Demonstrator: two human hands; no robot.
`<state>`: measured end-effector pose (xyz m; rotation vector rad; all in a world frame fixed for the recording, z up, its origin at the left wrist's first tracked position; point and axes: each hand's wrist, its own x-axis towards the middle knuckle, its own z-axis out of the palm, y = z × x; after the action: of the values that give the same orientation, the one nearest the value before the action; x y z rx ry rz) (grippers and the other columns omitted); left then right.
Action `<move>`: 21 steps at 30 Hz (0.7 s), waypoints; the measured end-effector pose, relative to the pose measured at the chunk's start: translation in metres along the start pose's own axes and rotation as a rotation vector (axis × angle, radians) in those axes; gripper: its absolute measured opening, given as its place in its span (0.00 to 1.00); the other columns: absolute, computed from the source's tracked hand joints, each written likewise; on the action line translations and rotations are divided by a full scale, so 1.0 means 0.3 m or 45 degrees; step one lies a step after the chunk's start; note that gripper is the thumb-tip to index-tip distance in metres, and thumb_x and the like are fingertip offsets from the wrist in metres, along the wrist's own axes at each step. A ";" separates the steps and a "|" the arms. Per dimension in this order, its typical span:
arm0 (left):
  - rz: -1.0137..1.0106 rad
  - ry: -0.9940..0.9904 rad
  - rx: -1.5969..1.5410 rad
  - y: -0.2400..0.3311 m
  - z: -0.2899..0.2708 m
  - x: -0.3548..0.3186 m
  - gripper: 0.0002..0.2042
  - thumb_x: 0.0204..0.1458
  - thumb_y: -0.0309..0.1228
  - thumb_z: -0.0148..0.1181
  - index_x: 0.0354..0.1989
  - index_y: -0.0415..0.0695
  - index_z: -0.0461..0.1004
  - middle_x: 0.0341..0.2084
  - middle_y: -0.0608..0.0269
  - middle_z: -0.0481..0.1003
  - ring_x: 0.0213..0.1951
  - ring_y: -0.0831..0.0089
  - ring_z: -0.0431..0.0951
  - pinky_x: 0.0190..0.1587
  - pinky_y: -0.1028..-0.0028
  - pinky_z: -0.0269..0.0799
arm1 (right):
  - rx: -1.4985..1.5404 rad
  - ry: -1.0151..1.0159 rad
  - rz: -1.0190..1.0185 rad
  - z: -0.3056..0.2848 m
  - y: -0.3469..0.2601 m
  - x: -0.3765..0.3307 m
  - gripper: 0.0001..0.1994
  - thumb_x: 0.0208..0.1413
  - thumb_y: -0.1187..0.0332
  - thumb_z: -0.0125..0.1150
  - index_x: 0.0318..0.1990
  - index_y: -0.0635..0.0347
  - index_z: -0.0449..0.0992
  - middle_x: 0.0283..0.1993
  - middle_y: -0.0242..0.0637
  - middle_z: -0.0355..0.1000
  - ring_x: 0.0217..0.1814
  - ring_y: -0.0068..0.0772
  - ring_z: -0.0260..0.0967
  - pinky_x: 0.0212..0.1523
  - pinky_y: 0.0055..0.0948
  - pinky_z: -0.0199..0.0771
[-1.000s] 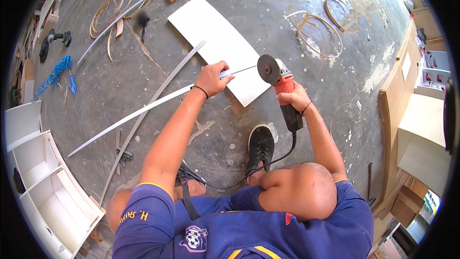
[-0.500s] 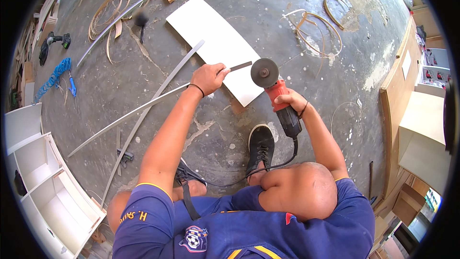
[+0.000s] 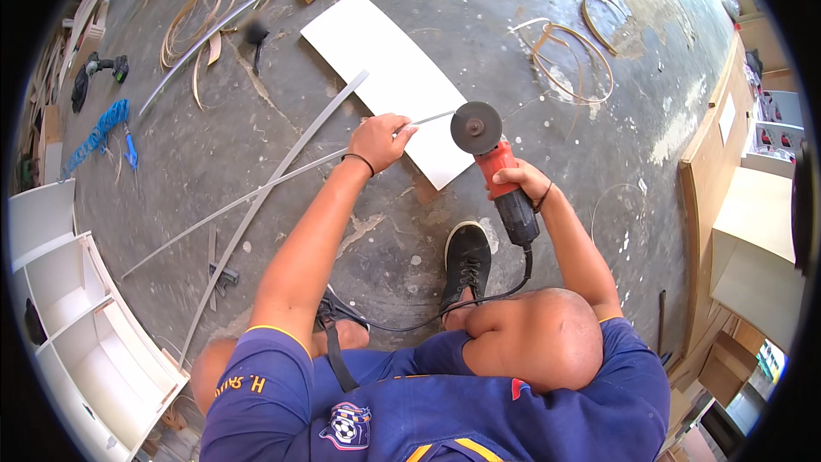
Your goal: The person picks up a white board and metal strips, places them on the floor, and cuts the metal strips with an angle grinder.
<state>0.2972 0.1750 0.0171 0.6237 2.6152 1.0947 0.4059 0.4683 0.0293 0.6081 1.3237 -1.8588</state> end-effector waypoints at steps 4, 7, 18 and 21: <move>-0.019 -0.017 0.024 0.002 -0.002 0.003 0.15 0.54 0.42 0.54 0.36 0.42 0.79 0.30 0.54 0.78 0.33 0.56 0.78 0.37 0.64 0.71 | -0.002 0.020 -0.024 -0.010 -0.005 -0.006 0.22 0.41 0.66 0.67 0.44 0.65 0.68 0.36 0.41 0.72 0.35 0.36 0.74 0.39 0.35 0.77; -0.051 -0.099 0.052 0.013 -0.014 0.007 0.14 0.54 0.41 0.54 0.36 0.43 0.79 0.29 0.52 0.78 0.31 0.56 0.78 0.34 0.64 0.71 | -0.018 0.021 -0.028 -0.023 0.000 0.000 0.22 0.41 0.66 0.67 0.43 0.64 0.68 0.36 0.41 0.72 0.34 0.36 0.74 0.38 0.34 0.77; -0.019 -0.028 -0.024 -0.002 0.002 -0.002 0.15 0.53 0.42 0.55 0.36 0.41 0.79 0.30 0.53 0.78 0.32 0.58 0.78 0.36 0.65 0.72 | 0.006 -0.003 0.013 0.007 -0.008 -0.003 0.22 0.40 0.66 0.66 0.43 0.64 0.68 0.35 0.42 0.72 0.34 0.37 0.74 0.37 0.34 0.77; -0.027 -0.007 -0.017 -0.008 0.005 0.000 0.15 0.51 0.42 0.57 0.36 0.43 0.79 0.31 0.55 0.78 0.34 0.60 0.78 0.39 0.65 0.72 | 0.021 0.046 0.009 0.000 -0.008 -0.008 0.22 0.40 0.67 0.66 0.43 0.63 0.69 0.35 0.40 0.72 0.34 0.34 0.74 0.37 0.32 0.76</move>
<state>0.2970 0.1745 0.0143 0.5942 2.6016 1.1020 0.4055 0.4695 0.0325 0.6570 1.3288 -1.8625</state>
